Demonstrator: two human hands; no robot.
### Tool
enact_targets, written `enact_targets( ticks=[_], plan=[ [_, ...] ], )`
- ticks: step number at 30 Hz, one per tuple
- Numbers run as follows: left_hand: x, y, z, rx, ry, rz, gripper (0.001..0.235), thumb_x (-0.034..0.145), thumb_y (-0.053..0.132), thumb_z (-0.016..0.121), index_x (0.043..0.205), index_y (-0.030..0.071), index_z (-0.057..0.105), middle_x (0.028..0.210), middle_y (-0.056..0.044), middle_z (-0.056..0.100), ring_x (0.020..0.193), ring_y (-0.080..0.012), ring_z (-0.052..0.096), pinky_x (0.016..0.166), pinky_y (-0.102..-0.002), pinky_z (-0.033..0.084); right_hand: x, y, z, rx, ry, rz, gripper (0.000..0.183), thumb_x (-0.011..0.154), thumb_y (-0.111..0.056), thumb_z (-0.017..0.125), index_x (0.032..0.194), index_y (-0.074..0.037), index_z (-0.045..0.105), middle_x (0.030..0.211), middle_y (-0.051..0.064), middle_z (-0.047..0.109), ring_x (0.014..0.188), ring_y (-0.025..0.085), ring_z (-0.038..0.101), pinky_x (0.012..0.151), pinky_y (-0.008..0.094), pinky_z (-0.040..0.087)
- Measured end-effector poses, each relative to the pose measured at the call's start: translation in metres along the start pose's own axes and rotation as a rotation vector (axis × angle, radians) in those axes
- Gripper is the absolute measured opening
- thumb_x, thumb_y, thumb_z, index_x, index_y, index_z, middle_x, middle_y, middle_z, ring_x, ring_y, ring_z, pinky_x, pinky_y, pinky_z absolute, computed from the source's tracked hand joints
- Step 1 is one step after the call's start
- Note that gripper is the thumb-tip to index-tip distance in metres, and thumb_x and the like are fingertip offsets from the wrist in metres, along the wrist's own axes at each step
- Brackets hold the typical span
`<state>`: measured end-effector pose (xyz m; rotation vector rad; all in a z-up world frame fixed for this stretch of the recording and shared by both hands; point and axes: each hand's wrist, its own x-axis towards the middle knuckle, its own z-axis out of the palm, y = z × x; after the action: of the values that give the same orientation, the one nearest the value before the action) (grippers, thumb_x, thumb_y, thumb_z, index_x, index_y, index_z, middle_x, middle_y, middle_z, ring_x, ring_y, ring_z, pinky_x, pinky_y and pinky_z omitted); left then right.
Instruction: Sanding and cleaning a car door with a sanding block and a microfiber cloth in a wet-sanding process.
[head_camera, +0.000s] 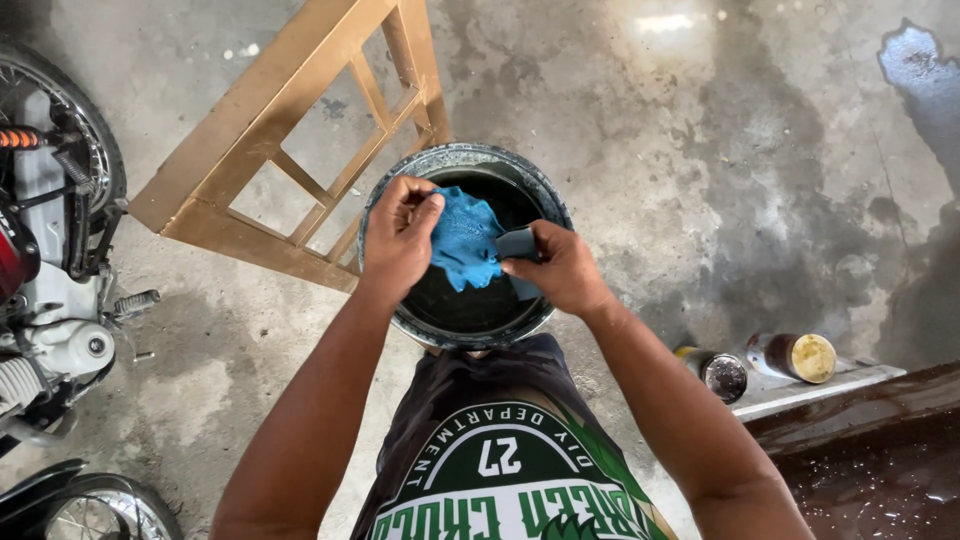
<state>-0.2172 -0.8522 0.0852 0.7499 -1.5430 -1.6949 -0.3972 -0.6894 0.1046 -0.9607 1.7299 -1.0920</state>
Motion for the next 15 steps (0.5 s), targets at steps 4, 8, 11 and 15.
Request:
enact_targets(
  ticks=[4,8,11,15],
  plan=[
    [0.002,-0.001,-0.011,0.013,-0.078,0.025,0.008,0.106,0.009,0.065,0.108,0.004,0.06,0.082,0.004,0.052,0.071,-0.0033,0.044,0.062,-0.023,0.038,0.001,-0.009,-0.01,0.002,-0.001,-0.008,0.025,0.084,-0.009,0.082,0.106,-0.006,0.071,0.09,-0.001,0.072,0.083,0.006,0.066,0.074,0.026,0.055],
    [0.004,0.033,-0.005,0.136,-0.374,-0.277,0.042,0.09,0.01,0.078,0.126,0.005,0.056,0.091,-0.002,0.068,0.08,-0.0078,0.063,0.067,-0.025,0.051,0.003,-0.014,-0.014,0.013,-0.058,-0.075,0.034,0.085,-0.009,0.08,0.115,-0.006,0.065,0.097,0.0,0.071,0.089,0.007,0.067,0.078,0.027,0.056],
    [0.008,0.023,-0.005,0.187,-0.476,-0.318,0.057,0.086,0.009,0.079,0.138,0.006,0.055,0.097,-0.004,0.072,0.087,-0.0094,0.067,0.072,-0.026,0.054,0.006,-0.017,-0.019,0.008,-0.142,-0.061,0.031,0.09,-0.009,0.078,0.117,-0.005,0.063,0.098,0.001,0.069,0.092,0.009,0.065,0.08,0.029,0.055],
    [0.006,0.026,0.0,0.054,-0.382,-0.174,0.04,0.09,0.003,0.076,0.13,0.003,0.07,0.105,-0.004,0.071,0.091,-0.0083,0.066,0.08,-0.026,0.056,0.008,-0.016,-0.027,0.079,-0.214,-0.038,0.028,0.095,-0.007,0.074,0.118,-0.005,0.059,0.1,0.001,0.066,0.095,0.01,0.063,0.082,0.03,0.054]
  ],
)
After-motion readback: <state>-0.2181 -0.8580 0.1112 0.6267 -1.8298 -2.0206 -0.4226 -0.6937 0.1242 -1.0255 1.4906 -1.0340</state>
